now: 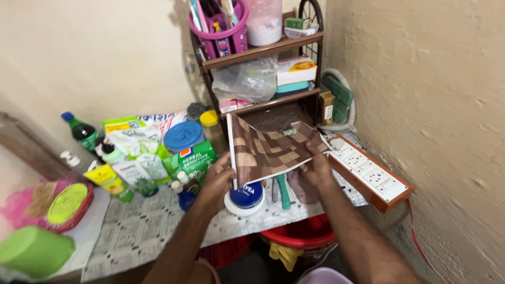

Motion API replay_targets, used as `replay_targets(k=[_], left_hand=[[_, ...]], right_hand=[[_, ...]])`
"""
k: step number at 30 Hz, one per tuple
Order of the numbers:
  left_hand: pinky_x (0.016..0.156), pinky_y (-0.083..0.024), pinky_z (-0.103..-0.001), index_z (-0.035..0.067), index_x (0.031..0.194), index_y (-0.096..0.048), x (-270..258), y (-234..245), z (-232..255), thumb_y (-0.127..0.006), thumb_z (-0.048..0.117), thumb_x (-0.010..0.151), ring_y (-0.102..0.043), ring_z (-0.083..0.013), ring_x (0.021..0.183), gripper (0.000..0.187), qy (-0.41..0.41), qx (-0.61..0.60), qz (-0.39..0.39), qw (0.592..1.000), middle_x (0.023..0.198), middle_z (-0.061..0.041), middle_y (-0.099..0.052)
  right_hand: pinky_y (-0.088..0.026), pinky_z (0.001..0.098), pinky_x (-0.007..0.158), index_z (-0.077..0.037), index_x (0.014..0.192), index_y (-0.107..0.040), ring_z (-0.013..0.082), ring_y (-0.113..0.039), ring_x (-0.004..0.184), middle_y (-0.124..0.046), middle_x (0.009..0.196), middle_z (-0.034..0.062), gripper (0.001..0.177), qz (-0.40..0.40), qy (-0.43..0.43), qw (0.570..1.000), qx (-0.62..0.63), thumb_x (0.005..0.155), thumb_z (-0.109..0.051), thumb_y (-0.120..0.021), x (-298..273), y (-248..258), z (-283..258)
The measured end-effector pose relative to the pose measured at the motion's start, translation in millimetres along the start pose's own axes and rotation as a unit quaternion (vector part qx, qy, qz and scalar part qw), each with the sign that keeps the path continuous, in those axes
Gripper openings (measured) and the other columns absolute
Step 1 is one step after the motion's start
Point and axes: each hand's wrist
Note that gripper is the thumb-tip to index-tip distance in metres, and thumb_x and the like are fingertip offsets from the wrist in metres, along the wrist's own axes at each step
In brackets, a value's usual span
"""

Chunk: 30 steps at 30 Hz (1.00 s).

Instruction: The person cleans various toiletries and containers on a table using a pink cloth. They wipe a blue bottle, a small jar, a Nivea cream tub, and a red bottle, placing them back on the table or shelf after cleaning.

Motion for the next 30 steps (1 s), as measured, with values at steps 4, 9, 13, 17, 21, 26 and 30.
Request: replay_targets(k=[4, 9, 13, 17, 21, 26, 30], left_hand=[[0.085, -0.062, -0.029, 0.01, 0.152, -0.043, -56.4, 6.6, 11.5, -0.053, -0.002, 0.088, -0.075, -0.0136, 0.096, 0.066, 0.065, 0.145, 0.079, 0.984, 0.117, -0.009, -0.076], [0.073, -0.057, -0.031, -0.001, 0.138, -0.064, -101.4, 45.6, -8.2, -0.056, -0.009, 0.084, -0.069, -0.0148, 0.084, 0.056, -0.072, 0.154, 0.045, 0.984, 0.104, -0.012, -0.077], [0.071, -0.06, -0.032, 0.001, 0.125, -0.073, -124.7, 78.9, -0.4, -0.06, -0.011, 0.081, -0.07, -0.015, 0.077, 0.048, -0.091, 0.213, 0.099, 0.968, 0.09, -0.01, -0.077], [0.082, -0.059, -0.028, -0.001, 0.118, -0.074, -149.1, 105.2, 23.9, -0.061, -0.014, 0.085, -0.068, -0.0143, 0.09, 0.037, -0.188, 0.22, 0.155, 0.944, 0.103, -0.008, -0.074], [0.096, -0.053, -0.026, -0.003, 0.123, -0.071, -184.0, 113.0, 57.8, -0.065, -0.012, 0.093, -0.063, -0.0145, 0.11, 0.032, -0.337, 0.253, 0.169, 0.891, 0.118, -0.007, -0.066], [0.1, -0.051, -0.028, 0.003, 0.127, -0.074, -224.5, 95.3, 81.7, -0.069, -0.011, 0.097, -0.062, -0.0174, 0.111, 0.033, -0.424, 0.426, 0.227, 0.766, 0.115, -0.01, -0.064], [0.093, -0.057, -0.035, 0.007, 0.12, -0.077, -236.6, 73.5, 72.8, -0.071, -0.007, 0.093, -0.069, -0.0232, 0.108, 0.032, -0.44, 0.556, 0.147, 0.69, 0.113, -0.011, -0.072]], right_hand=[[-0.061, 0.036, 0.099, 0.003, 0.135, -0.053, 0.0272, -0.069, 0.11, -0.066, 0.122, 0.0201, 0.041, -0.071, -0.014, 0.997, -0.04, 0.097, -0.01, -0.063, -31.8, 15.5, -23.7], [-0.06, 0.04, 0.097, 0.0, 0.141, -0.052, 0.0261, -0.066, 0.112, -0.065, 0.12, 0.0167, 0.048, -0.237, -0.013, 0.965, -0.111, 0.094, 0.0, -0.064, -79.1, 47.6, -32.4], [-0.059, 0.044, 0.098, -0.001, 0.14, -0.052, 0.0251, -0.067, 0.115, -0.069, 0.123, 0.0139, 0.054, -0.279, -0.056, 0.951, -0.119, 0.088, -0.002, -0.067, -123.4, 54.5, -19.1], [-0.055, 0.0416, 0.107, -0.004, 0.139, -0.05, 0.0245, -0.068, 0.12, -0.069, 0.127, 0.0138, 0.063, -0.247, -0.063, 0.934, -0.249, 0.082, -0.001, -0.076, -154.5, 59.9, 18.6], [-0.055, 0.039, 0.105, -0.002, 0.138, -0.059, 0.0244, -0.069, 0.12, -0.071, 0.132, 0.0151, 0.07, -0.257, -0.095, 0.842, -0.464, 0.074, -0.011, -0.086, -190.0, 70.4, 63.3], [-0.053, 0.0396, 0.105, 0.002, 0.143, -0.055, 0.0285, -0.065, 0.124, -0.067, 0.137, 0.0181, 0.078, -0.261, 0.073, 0.677, -0.684, 0.078, -0.025, -0.09, -230.1, 46.8, 111.1], [-0.042, 0.0498, 0.103, 0.016, 0.15, -0.026, 0.0462, -0.048, 0.13, -0.042, 0.146, 0.0364, 0.111, -0.277, 0.536, 0.59, -0.536, 0.07, -0.033, -0.086, -301.6, -2.7, 126.5]])
Point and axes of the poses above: each hand's wrist, its own x-axis towards the middle knuckle, its own y-axis out of the back of the hand, z = x × y
